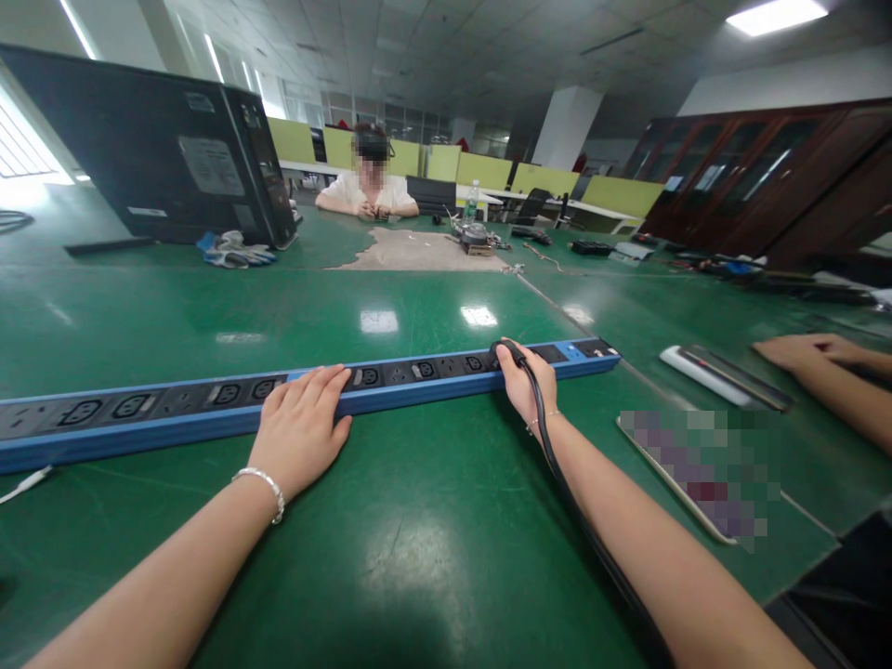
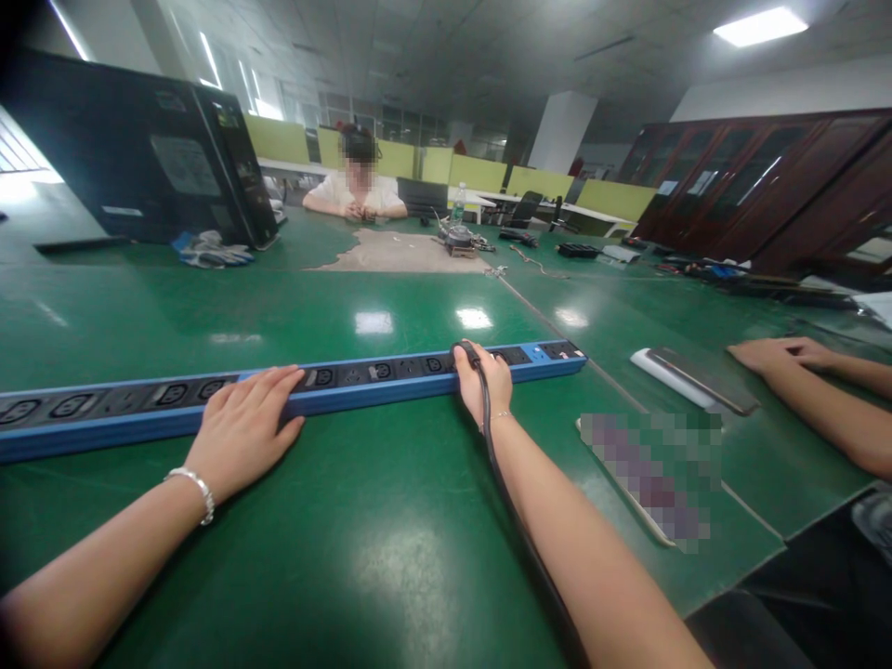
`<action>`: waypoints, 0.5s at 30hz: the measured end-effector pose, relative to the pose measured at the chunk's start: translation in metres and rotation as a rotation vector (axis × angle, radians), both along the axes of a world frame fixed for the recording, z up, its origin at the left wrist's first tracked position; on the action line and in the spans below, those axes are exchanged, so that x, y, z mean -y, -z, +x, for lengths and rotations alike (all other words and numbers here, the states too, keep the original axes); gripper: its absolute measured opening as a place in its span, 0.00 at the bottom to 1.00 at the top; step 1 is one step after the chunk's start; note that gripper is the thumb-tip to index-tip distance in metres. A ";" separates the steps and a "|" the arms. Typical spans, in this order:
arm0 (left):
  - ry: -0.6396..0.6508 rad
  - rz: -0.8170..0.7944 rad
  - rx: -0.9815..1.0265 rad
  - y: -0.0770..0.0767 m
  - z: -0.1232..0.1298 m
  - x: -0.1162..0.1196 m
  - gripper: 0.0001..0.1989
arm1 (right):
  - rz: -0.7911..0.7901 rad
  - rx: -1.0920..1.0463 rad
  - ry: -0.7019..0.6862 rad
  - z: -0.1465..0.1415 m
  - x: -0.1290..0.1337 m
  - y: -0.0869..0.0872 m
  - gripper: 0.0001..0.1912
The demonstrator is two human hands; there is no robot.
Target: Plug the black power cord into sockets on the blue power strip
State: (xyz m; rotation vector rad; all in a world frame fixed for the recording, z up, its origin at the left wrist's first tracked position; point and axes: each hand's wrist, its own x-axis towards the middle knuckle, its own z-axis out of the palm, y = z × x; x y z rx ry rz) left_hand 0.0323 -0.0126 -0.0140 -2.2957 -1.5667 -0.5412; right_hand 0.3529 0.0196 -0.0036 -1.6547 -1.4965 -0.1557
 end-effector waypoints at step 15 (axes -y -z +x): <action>0.003 -0.001 -0.013 -0.001 0.000 0.000 0.25 | -0.128 -0.046 0.073 -0.006 -0.001 -0.011 0.20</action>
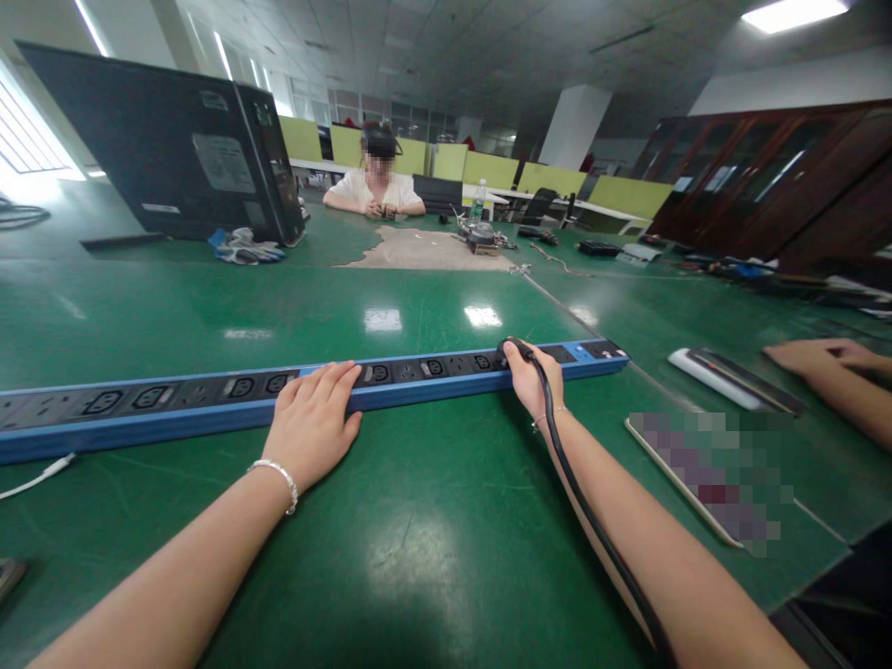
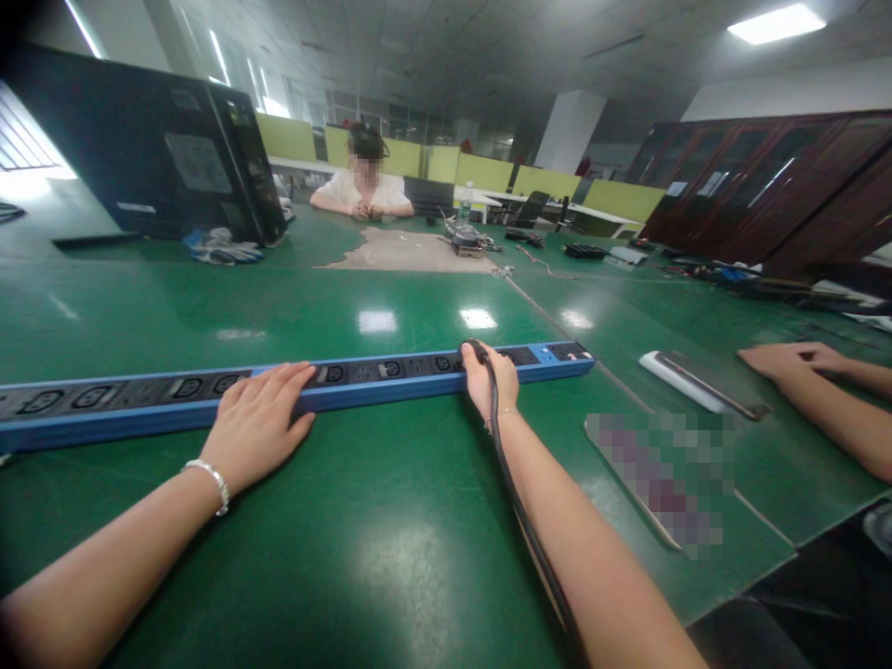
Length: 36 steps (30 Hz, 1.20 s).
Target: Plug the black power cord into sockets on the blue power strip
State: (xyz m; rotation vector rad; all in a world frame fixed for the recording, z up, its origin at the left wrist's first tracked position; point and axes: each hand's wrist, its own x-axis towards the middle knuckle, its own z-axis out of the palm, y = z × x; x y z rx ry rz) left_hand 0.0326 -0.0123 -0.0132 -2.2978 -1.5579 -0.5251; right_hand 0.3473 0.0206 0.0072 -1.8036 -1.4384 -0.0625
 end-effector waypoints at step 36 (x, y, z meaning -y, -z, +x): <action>0.001 -0.020 0.023 -0.003 0.000 0.002 0.25 | 0.056 0.114 0.067 -0.009 0.008 0.022 0.19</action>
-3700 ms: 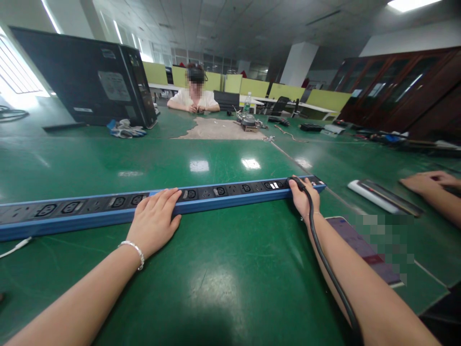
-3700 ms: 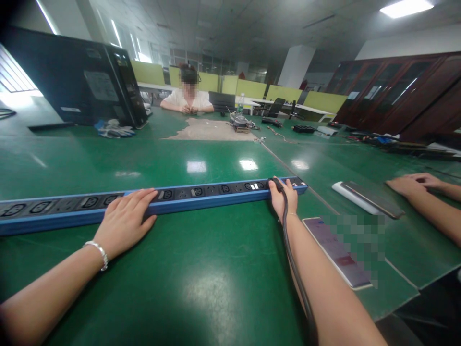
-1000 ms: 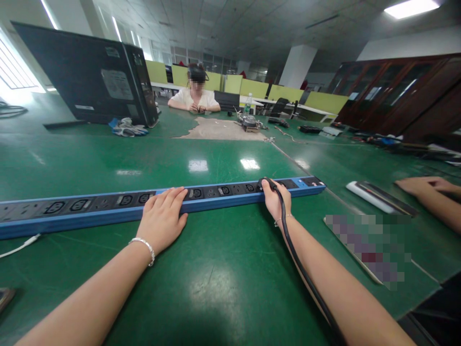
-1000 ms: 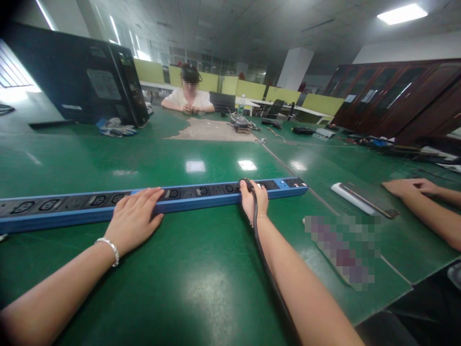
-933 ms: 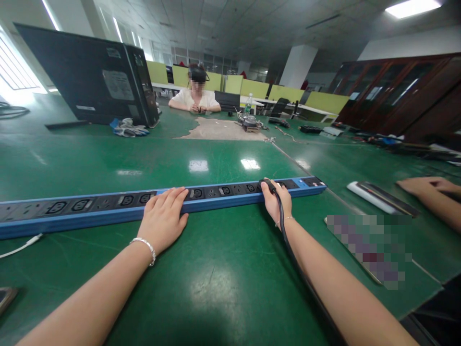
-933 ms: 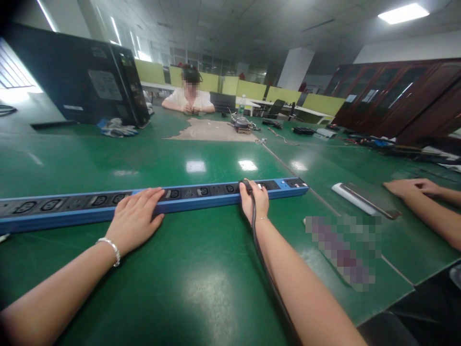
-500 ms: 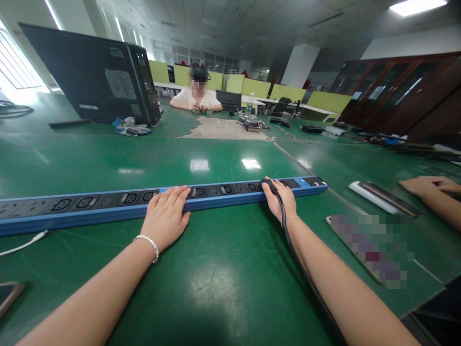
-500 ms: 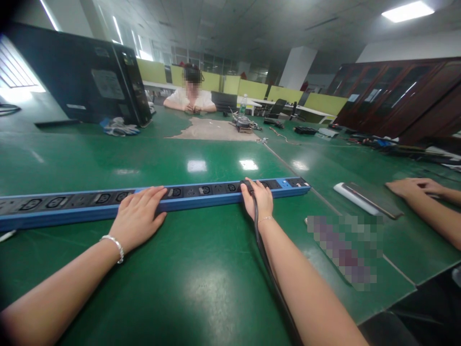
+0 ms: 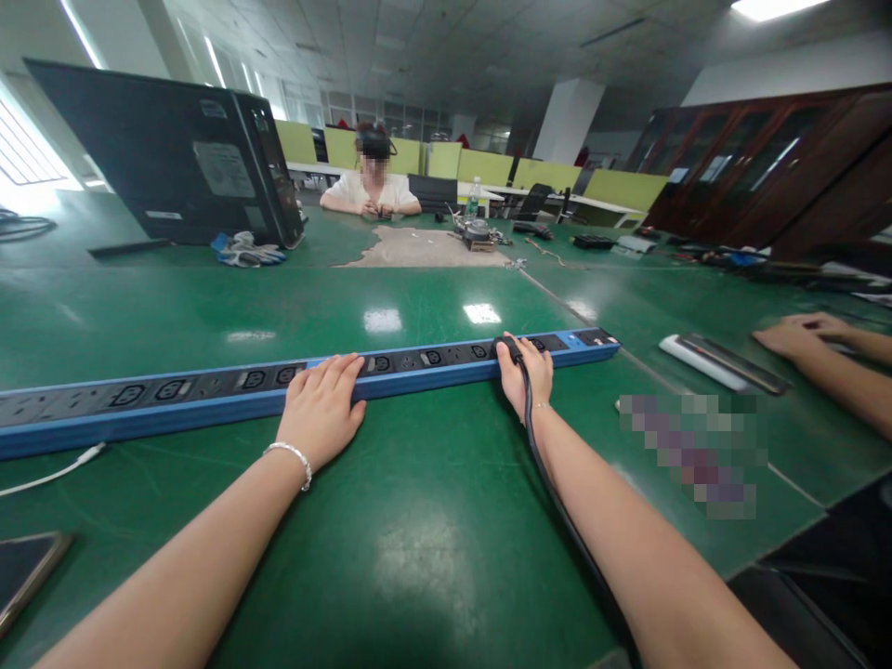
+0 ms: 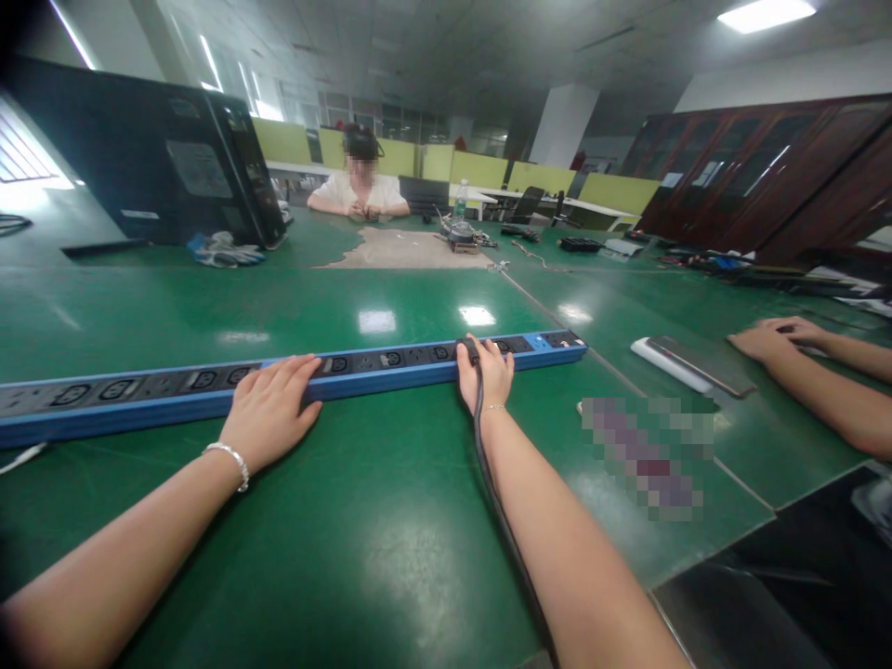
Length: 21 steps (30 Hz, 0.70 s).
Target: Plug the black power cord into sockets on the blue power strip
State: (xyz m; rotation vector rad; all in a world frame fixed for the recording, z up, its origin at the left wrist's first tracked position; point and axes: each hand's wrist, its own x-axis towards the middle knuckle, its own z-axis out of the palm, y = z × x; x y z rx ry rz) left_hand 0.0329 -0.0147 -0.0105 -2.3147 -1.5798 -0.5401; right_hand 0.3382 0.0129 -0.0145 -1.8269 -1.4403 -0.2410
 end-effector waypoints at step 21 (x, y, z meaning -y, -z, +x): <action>0.014 0.001 0.030 0.002 0.002 0.000 0.26 | 0.117 -0.208 -0.523 -0.078 0.014 -0.014 0.17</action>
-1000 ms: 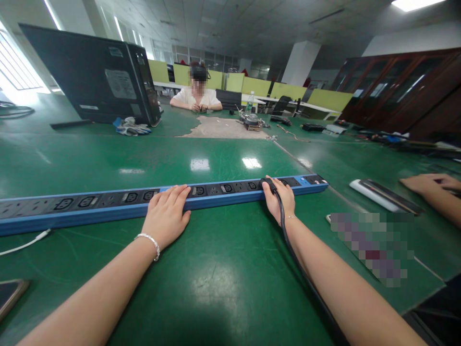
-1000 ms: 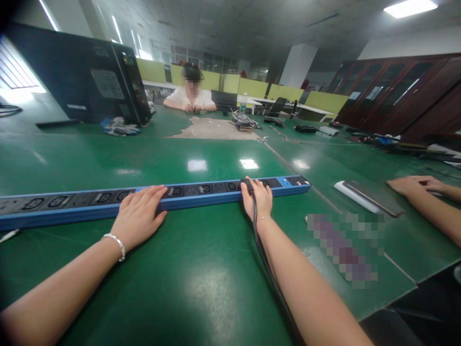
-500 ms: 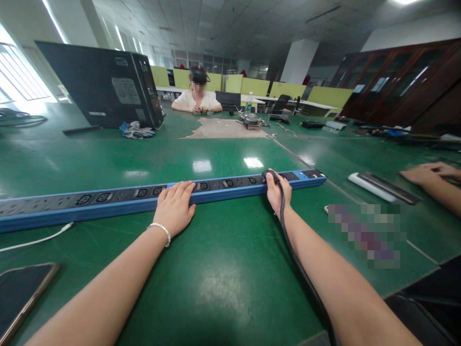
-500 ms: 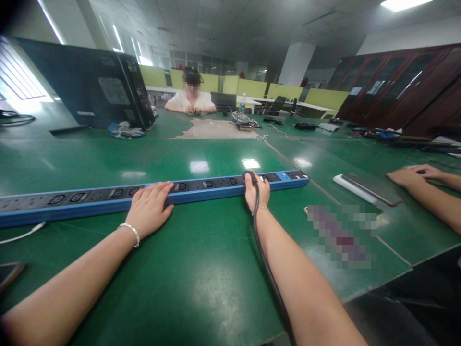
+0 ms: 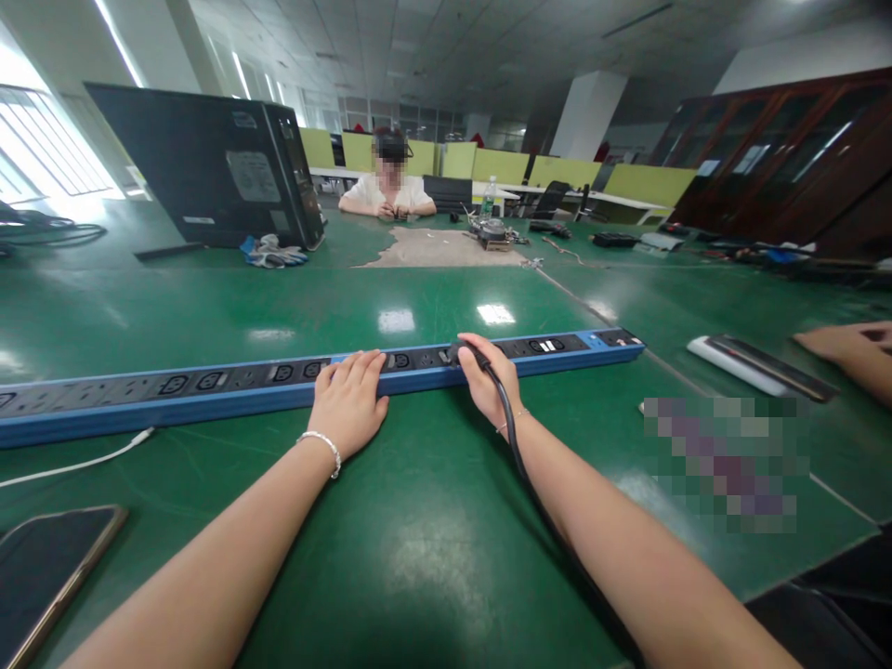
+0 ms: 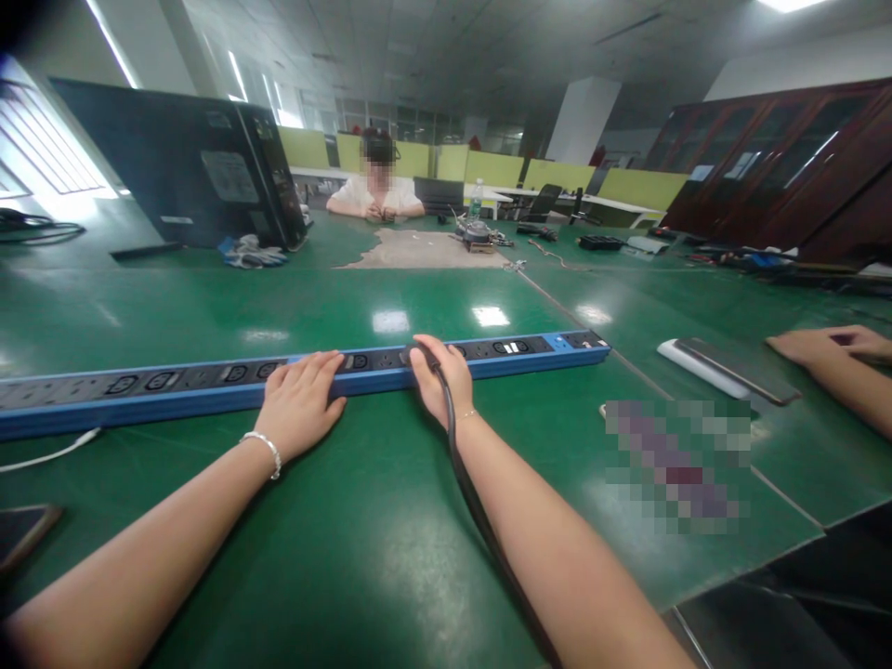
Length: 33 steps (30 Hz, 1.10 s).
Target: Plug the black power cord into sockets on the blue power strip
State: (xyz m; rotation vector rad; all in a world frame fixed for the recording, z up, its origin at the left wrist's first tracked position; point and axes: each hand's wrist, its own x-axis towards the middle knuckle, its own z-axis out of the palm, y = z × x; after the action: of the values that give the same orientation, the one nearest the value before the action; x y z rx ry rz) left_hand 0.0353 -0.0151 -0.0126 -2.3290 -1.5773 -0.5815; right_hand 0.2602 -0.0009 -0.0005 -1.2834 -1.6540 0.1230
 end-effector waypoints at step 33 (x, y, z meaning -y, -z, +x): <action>0.024 -0.028 0.044 0.002 -0.001 -0.001 0.27 | -0.042 0.331 0.229 -0.056 -0.007 -0.003 0.19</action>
State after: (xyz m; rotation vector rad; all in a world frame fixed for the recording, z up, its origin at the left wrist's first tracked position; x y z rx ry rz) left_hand 0.0343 -0.0146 -0.0148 -2.3743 -1.5882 -0.6240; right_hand 0.2044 0.0065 0.0025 -1.5805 -1.7700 -0.2053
